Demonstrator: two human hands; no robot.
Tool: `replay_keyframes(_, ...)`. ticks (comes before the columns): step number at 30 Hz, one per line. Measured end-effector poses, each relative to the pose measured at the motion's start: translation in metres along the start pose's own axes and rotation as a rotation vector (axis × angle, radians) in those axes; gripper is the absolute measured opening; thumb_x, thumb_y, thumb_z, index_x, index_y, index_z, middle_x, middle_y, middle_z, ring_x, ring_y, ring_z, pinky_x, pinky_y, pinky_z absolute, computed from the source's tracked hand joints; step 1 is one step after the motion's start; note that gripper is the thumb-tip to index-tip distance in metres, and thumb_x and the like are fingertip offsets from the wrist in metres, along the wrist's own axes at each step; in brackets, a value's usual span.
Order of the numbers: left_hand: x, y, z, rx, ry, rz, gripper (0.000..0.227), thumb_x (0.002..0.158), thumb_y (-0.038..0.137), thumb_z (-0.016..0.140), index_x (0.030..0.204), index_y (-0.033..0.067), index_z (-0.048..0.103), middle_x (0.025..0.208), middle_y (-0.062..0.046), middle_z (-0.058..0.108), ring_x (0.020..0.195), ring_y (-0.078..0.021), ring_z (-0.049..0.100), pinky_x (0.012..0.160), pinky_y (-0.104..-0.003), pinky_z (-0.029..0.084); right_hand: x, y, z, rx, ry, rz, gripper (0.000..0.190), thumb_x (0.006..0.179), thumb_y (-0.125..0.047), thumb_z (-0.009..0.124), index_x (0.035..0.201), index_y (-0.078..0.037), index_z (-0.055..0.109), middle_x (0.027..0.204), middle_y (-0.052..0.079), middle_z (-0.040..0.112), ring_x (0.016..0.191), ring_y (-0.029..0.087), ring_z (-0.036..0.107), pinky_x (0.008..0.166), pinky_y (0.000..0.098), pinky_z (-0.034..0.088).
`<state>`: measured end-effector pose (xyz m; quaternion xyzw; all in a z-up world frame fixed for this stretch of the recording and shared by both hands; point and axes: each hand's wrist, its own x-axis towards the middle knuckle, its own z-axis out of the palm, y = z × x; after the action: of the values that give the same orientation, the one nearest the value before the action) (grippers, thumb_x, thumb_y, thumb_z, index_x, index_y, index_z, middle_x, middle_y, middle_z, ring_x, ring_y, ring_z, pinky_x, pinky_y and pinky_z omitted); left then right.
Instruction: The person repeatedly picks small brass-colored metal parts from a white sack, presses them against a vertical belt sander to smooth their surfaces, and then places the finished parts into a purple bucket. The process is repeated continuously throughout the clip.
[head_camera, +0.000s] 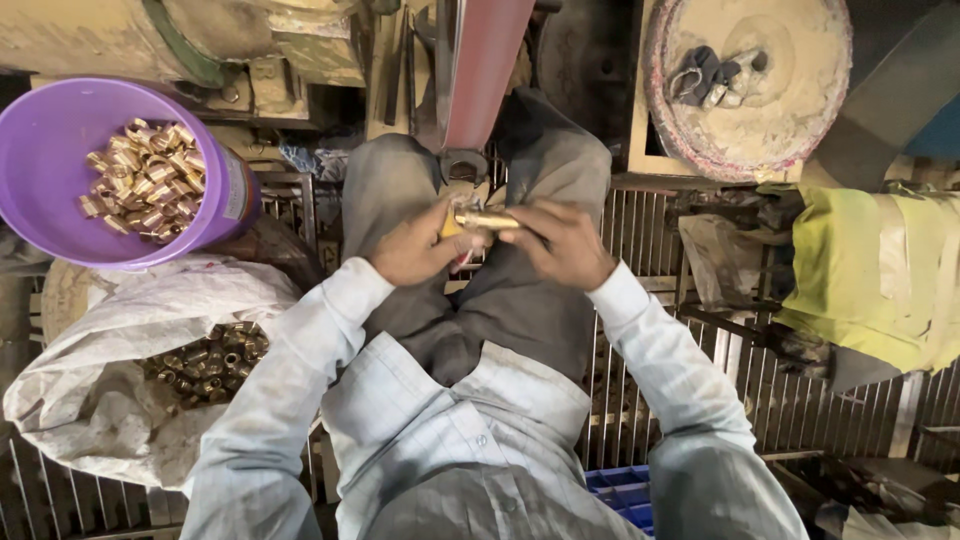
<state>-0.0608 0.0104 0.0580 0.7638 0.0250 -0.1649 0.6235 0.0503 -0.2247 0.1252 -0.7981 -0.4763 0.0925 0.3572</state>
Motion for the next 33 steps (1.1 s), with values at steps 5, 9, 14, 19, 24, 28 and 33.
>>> replay_keyframes(5,0.04,-0.035,0.005,-0.312,0.029,0.043,0.054,0.101,0.031,0.063,0.143,0.0036,0.045,0.101,-0.013,0.069,0.083,-0.0203,0.065,0.069,-0.034,0.053,0.02,0.036,0.018,-0.028,0.014,-0.003,0.03,0.091,-0.018,0.081,0.115,-0.003,0.073,0.094,0.012,0.069,0.078,0.03,0.069,0.068,0.0382,0.055)
replay_keyframes(9,0.06,-0.04,0.005,-0.72,-0.048,-0.095,0.031,0.108,0.018,0.058,0.128,-0.0043,0.056,0.094,-0.007,0.068,0.075,-0.0108,0.061,0.063,-0.027,0.052,0.039,0.057,0.024,-0.187,0.064,-0.121,0.028,0.089,-0.017,0.081,0.112,-0.004,0.073,0.098,0.009,0.07,0.085,0.029,0.07,0.07,0.0396,0.055)
replay_keyframes(14,0.068,-0.032,0.002,-0.923,-0.043,-0.103,0.032,0.108,0.019,0.054,0.133,-0.0008,0.06,0.09,-0.003,0.062,0.074,-0.0085,0.057,0.061,-0.024,0.048,0.051,0.064,0.03,-0.306,0.065,-0.135,0.025,0.09,-0.017,0.079,0.111,-0.004,0.073,0.095,0.008,0.069,0.086,0.027,0.068,0.07,0.0407,0.054)
replay_keyframes(19,0.073,-0.029,0.005,-0.926,0.002,-0.118,0.034,0.107,0.021,0.056,0.131,-0.0017,0.061,0.089,-0.004,0.062,0.071,-0.0088,0.055,0.057,-0.023,0.045,0.053,0.071,0.034,-0.33,0.036,-0.105,0.023,0.092,-0.02,0.078,0.109,-0.005,0.073,0.094,0.008,0.069,0.086,0.028,0.069,0.07,0.0415,0.054)
replay_keyframes(24,0.073,-0.032,0.006,-0.918,0.01,-0.109,0.035,0.107,0.023,0.057,0.133,0.0002,0.063,0.089,-0.003,0.061,0.07,-0.008,0.053,0.06,-0.023,0.046,0.054,0.077,0.035,-0.264,0.008,-0.04,0.019,0.094,-0.021,0.076,0.108,-0.008,0.074,0.093,0.008,0.071,0.084,0.029,0.07,0.07,0.0431,0.053)
replay_keyframes(28,0.075,-0.035,0.007,-0.9,0.032,-0.12,0.034,0.107,0.024,0.057,0.13,-0.0004,0.062,0.09,-0.004,0.063,0.071,-0.0086,0.055,0.062,-0.024,0.05,0.055,0.081,0.034,-0.18,-0.021,-0.006,0.019,0.094,-0.023,0.076,0.105,-0.007,0.076,0.088,0.011,0.069,0.079,0.032,0.069,0.069,0.0441,0.054)
replay_keyframes(33,0.076,-0.038,0.008,-0.913,0.047,-0.15,0.034,0.105,0.025,0.059,0.128,0.0003,0.06,0.089,-0.006,0.064,0.067,-0.0094,0.055,0.061,-0.024,0.05,0.06,0.083,0.033,-0.1,-0.076,0.058,0.02,0.095,-0.022,0.075,0.106,-0.005,0.078,0.091,0.014,0.072,0.081,0.034,0.07,0.074,0.0431,0.056)
